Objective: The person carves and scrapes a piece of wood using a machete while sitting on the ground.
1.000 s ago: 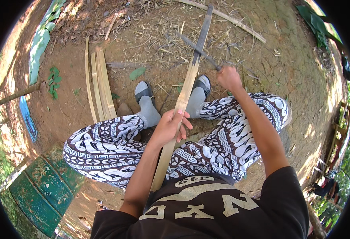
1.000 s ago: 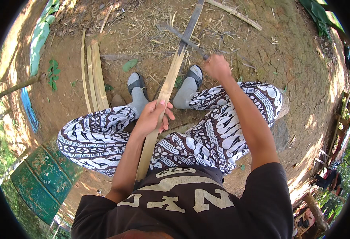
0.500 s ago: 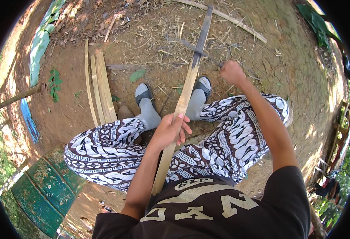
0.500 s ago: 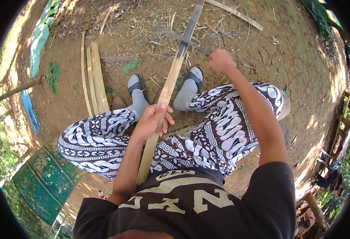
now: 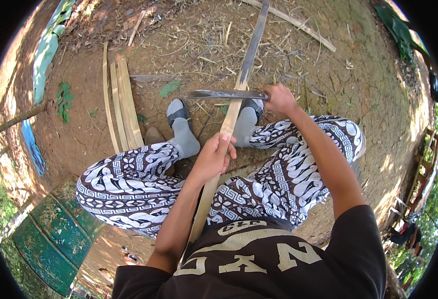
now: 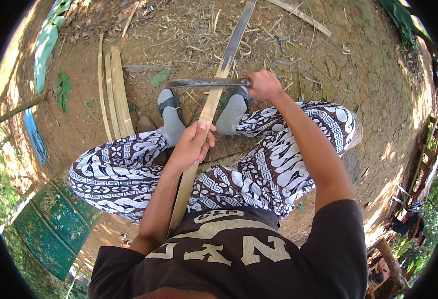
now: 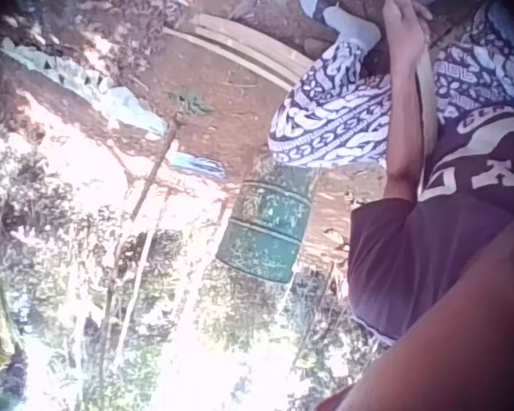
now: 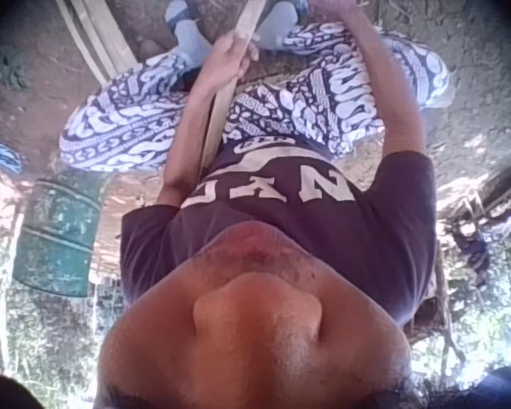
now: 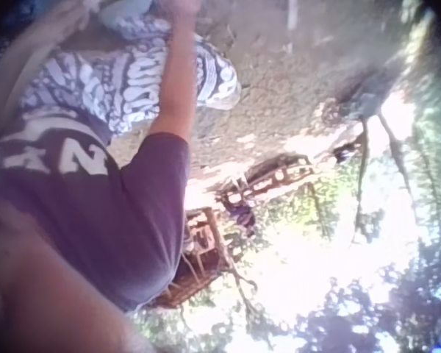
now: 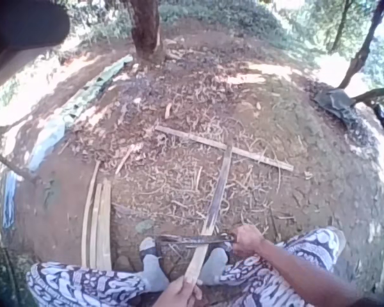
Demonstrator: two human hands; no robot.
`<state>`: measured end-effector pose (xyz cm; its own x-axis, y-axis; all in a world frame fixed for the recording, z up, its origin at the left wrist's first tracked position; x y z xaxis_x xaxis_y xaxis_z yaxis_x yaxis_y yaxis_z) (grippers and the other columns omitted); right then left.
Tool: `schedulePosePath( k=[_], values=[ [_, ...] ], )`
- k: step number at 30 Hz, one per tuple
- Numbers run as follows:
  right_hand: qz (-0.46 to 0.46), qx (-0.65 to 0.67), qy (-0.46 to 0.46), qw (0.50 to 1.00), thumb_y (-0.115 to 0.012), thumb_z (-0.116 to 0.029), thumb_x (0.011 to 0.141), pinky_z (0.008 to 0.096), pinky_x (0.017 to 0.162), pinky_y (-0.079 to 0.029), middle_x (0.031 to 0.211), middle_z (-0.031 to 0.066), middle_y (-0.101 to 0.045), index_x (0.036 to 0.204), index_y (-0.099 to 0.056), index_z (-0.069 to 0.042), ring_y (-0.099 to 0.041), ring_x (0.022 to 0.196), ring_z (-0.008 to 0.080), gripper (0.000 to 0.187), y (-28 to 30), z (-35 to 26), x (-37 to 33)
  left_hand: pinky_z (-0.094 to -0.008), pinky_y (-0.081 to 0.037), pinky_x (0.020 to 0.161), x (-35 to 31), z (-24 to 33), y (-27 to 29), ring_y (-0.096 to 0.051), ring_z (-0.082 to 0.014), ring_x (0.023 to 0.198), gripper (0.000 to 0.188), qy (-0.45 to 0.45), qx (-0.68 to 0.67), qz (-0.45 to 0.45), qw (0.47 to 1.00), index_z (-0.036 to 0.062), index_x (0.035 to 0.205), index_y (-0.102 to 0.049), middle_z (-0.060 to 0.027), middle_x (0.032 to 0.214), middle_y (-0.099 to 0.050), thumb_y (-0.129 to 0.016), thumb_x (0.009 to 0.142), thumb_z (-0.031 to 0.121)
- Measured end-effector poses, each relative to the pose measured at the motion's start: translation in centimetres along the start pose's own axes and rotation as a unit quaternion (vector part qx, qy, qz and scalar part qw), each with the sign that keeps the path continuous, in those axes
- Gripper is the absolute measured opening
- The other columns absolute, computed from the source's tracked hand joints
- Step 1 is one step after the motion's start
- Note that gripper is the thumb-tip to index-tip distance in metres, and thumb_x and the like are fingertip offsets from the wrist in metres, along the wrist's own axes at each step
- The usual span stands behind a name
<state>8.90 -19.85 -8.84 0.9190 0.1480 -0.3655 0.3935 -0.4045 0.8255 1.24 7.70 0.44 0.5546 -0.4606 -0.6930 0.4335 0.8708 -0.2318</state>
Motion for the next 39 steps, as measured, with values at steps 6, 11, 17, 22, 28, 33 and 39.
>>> schedulePosePath(
  k=[6,11,17,22,28,33,39],
  values=[
    [0.033,-0.04,-0.011,0.999,-0.065,-0.023,0.077,0.0525,0.072,-0.055,0.073,0.0212,-0.067,0.083,-0.066,-0.008,-0.067,0.074,0.0417,0.016,0.2,0.4,-0.2,-0.0223,-0.033,0.038,0.3,0.5,0.4,-0.04,-0.0056,0.042,0.043,-0.001,-0.032,-0.019,0.999,-0.0005,0.115,-0.051,-0.005,0.077,-0.055,-0.031,0.11,0.037],
    [0.002,-0.001,-0.004,1.0,-0.063,-0.023,0.078,0.0534,0.069,-0.054,0.072,0.0221,-0.066,0.083,-0.065,-0.008,-0.067,0.073,0.0428,0.016,0.1,-4.1,-4.1,-0.0229,-0.033,0.038,0.1,0.8,0.0,-0.041,-0.0063,0.042,0.043,0.002,-0.039,-0.017,0.999,-0.0003,0.115,-0.051,-0.0046,0.078,-0.055,-0.032,0.11,0.039],
    [-0.022,-0.04,-0.076,0.996,-0.059,-0.023,0.082,0.0514,0.079,-0.056,0.08,0.0226,-0.069,0.088,-0.067,-0.004,-0.07,0.081,0.0413,0.022,0.9,-0.7,-1.9,-0.0225,-0.033,0.038,-0.2,0.0,-0.1,-0.038,-0.0054,0.044,0.041,0.01,-0.039,-0.019,0.999,0.0003,0.115,-0.05,-0.0018,0.078,-0.051,-0.033,0.11,0.036],
    [0.032,0.024,-0.21,0.977,-0.058,-0.024,0.084,0.0517,0.083,-0.056,0.091,0.0244,-0.07,0.092,-0.07,-0.002,-0.069,0.087,0.0413,0.026,0.9,3.8,1.5,-0.0221,-0.033,0.039,-0.1,1.2,-0.6,-0.038,-0.005,0.046,0.039,0.028,-0.07,-0.032,0.997,0.0016,0.113,-0.052,-0.0004,0.077,-0.05,-0.033,0.11,0.036],
    [-0.041,-0.038,0.031,0.998,-0.062,-0.02,0.076,0.0507,0.078,-0.056,0.088,0.0221,-0.07,0.083,-0.068,-0.007,-0.069,0.082,0.0411,0.016,2.9,-4.9,-2.6,-0.0218,-0.034,0.039,0.1,0.8,-0.2,-0.038,-0.0049,0.045,0.041,0.029,-0.055,-0.029,0.998,0.0013,0.115,-0.053,-0.0004,0.076,-0.05,-0.035,0.11,0.037],
    [-0.043,-0.054,-0.045,0.997,-0.06,-0.021,0.08,0.0499,0.079,-0.057,0.081,0.0216,-0.07,0.085,-0.069,-0.008,-0.07,0.081,0.0407,0.017,2.1,-0.7,0.0,-0.0224,-0.035,0.04,-0.1,0.2,-0.5,-0.038,-0.0047,0.048,0.04,0.017,-0.033,-0.003,0.999,0.002,0.114,-0.052,0.001,0.075,-0.046,-0.034,0.11,0.038],
    [0.035,-0.011,-0.223,0.974,-0.055,-0.023,0.086,0.0504,0.084,-0.056,0.09,0.0259,-0.071,0.089,-0.07,-0.002,-0.07,0.087,0.0417,0.026,2.6,6.9,4.4,-0.0225,-0.034,0.041,-0.1,1.3,-1.0,-0.037,-0.0045,0.05,0.041,0.038,-0.03,-0.015,0.999,0.0025,0.114,-0.051,0.0021,0.074,-0.043,-0.035,0.109,0.039]
  ],
)
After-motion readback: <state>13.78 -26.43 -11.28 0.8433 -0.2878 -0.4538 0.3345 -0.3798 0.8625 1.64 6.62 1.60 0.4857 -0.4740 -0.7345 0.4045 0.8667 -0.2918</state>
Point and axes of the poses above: each hand's wrist, its own x-axis towards the middle knuckle, its own y-axis out of the back of the hand, z = x × y, the point moved 1 cm from there along x, towards the middle knuckle
